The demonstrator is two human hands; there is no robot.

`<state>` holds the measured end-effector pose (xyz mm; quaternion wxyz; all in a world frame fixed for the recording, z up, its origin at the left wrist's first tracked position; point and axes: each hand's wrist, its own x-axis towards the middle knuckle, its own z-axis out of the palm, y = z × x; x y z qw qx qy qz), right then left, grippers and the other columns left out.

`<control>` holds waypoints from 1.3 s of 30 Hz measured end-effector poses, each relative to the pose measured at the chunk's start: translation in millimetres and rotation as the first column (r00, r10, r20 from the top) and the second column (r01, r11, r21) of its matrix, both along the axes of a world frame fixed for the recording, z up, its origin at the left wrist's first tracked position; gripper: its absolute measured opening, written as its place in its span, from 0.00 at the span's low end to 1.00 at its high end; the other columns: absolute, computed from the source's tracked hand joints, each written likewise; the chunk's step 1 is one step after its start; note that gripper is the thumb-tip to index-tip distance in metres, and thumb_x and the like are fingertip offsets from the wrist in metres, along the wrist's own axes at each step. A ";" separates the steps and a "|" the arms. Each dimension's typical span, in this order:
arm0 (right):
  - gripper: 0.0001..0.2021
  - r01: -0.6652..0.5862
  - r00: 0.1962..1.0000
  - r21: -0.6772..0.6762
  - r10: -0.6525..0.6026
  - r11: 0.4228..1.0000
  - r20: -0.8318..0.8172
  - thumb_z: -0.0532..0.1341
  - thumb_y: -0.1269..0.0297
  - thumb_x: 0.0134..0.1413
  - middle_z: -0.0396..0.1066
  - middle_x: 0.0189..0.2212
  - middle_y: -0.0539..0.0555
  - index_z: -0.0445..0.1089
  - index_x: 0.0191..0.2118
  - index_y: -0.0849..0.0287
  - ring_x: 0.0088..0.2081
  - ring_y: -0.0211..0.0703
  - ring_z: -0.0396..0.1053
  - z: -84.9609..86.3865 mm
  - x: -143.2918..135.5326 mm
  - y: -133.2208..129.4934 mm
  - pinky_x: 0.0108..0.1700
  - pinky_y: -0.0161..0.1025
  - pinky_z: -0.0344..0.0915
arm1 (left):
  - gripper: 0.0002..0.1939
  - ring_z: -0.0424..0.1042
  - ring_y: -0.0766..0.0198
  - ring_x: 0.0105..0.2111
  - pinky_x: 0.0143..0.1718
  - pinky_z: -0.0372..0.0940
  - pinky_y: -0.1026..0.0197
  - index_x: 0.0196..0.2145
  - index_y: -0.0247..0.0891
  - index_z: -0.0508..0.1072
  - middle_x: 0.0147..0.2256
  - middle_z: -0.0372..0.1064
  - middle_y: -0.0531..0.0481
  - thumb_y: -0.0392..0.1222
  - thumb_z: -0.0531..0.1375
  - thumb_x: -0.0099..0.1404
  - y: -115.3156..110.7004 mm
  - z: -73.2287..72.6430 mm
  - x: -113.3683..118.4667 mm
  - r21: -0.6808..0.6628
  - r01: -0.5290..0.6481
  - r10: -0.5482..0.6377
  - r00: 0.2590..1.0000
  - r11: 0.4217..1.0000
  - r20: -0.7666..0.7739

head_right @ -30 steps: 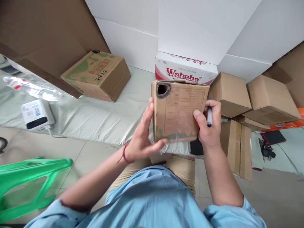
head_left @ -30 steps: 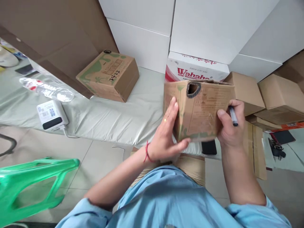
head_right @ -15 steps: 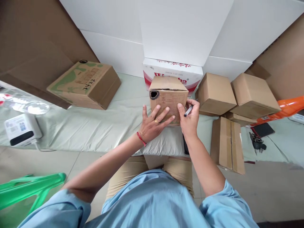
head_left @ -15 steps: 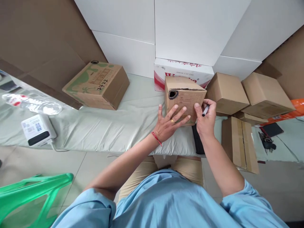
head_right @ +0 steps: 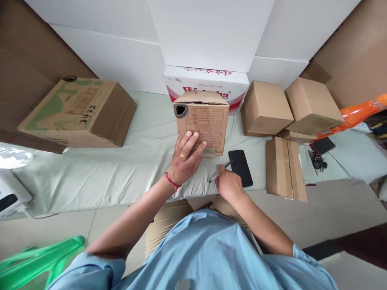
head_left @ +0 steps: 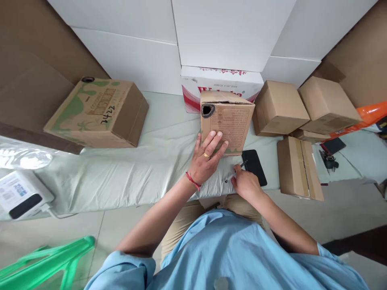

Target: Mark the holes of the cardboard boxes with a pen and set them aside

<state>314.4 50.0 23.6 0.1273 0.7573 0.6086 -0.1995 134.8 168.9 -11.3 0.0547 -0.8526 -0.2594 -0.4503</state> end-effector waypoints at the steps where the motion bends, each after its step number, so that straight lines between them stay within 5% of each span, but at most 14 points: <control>1: 0.19 0.000 1.000 0.009 0.000 1.000 -0.003 0.55 0.66 0.73 0.83 0.49 0.66 0.67 0.65 0.62 0.51 0.58 0.83 1.1 1.3 4.2 0.42 0.43 0.68 | 0.31 0.57 0.50 0.79 0.79 0.54 0.35 0.73 0.43 0.66 0.71 0.70 0.34 0.26 0.57 0.77 0.1 1.2 -1.1 0.008 -0.004 0.004 1.000 1.000 -0.005; 11: 0.19 0.106 0.969 -0.035 -0.095 0.994 0.230 0.55 0.77 0.68 0.78 0.51 0.71 0.74 0.59 0.66 0.59 0.63 0.74 21.8 110.5 5.6 0.46 0.45 0.64 | 0.30 0.62 0.52 0.77 0.80 0.54 0.35 0.72 0.44 0.68 0.69 0.73 0.37 0.27 0.56 0.77 0.6 -0.6 -3.8 0.005 -0.001 0.001 1.000 1.000 0.005; 14: 0.25 0.170 0.953 -0.061 -0.149 0.983 0.265 0.54 0.75 0.71 0.77 0.53 0.72 0.69 0.70 0.66 0.56 0.62 0.77 17.6 128.6 -0.3 0.47 0.46 0.65 | 0.29 0.65 0.53 0.76 0.81 0.51 0.35 0.70 0.43 0.70 0.67 0.75 0.37 0.26 0.57 0.76 -1.2 4.6 3.0 0.019 0.006 -0.006 1.000 1.000 0.011; 17: 0.30 0.268 0.923 -0.020 -0.251 0.963 0.293 0.50 0.66 0.78 0.75 0.57 0.72 0.56 0.80 0.61 0.51 0.62 0.80 7.1 119.6 -11.1 0.45 0.48 0.67 | 0.28 0.67 0.54 0.74 0.82 0.48 0.35 0.69 0.40 0.72 0.64 0.78 0.37 0.25 0.58 0.75 -3.9 9.9 7.7 0.020 0.035 -0.036 0.999 0.999 0.009; 23: 0.44 0.284 0.928 0.153 -0.311 0.947 0.204 0.56 0.38 0.74 0.71 0.59 0.80 0.59 0.73 0.78 0.62 0.74 0.69 -22.9 59.3 -31.9 0.57 0.55 0.69 | 0.28 0.72 0.55 0.71 0.83 0.44 0.35 0.67 0.40 0.73 0.62 0.80 0.38 0.24 0.58 0.74 -8.5 14.9 14.2 -0.003 0.056 -0.056 0.998 0.998 0.014; 32: 0.45 0.483 0.873 0.264 -0.484 0.835 -0.067 0.72 0.43 0.56 0.69 0.57 0.74 0.65 0.69 0.72 0.58 0.72 0.72 -48.4 72.2 -37.3 0.62 0.59 0.69 | 0.33 0.62 0.57 0.77 0.84 0.38 0.36 0.73 0.43 0.67 0.66 0.76 0.40 0.25 0.57 0.75 -11.6 9.5 24.0 -0.038 0.106 -0.104 0.993 0.994 0.049; 35: 0.46 0.542 0.840 0.244 -0.506 0.804 -0.196 0.72 0.42 0.52 0.67 0.59 0.71 0.64 0.69 0.67 0.54 0.66 0.76 -49.7 83.9 -44.2 0.57 0.56 0.74 | 0.31 0.57 0.58 0.79 0.84 0.39 0.36 0.70 0.41 0.71 0.64 0.79 0.40 0.24 0.59 0.74 -12.1 10.4 25.4 -0.018 0.095 -0.094 0.994 0.995 0.060; 39: 0.46 0.613 0.783 0.291 -0.518 0.734 -0.343 0.70 0.40 0.46 0.68 0.60 0.73 0.68 0.64 0.68 0.58 0.67 0.75 -40.9 98.5 -52.4 0.61 0.58 0.73 | 0.29 0.49 0.61 0.81 0.84 0.41 0.37 0.67 0.39 0.74 0.63 0.80 0.40 0.23 0.60 0.73 -13.2 12.8 26.2 -0.001 0.071 -0.071 0.996 0.997 0.051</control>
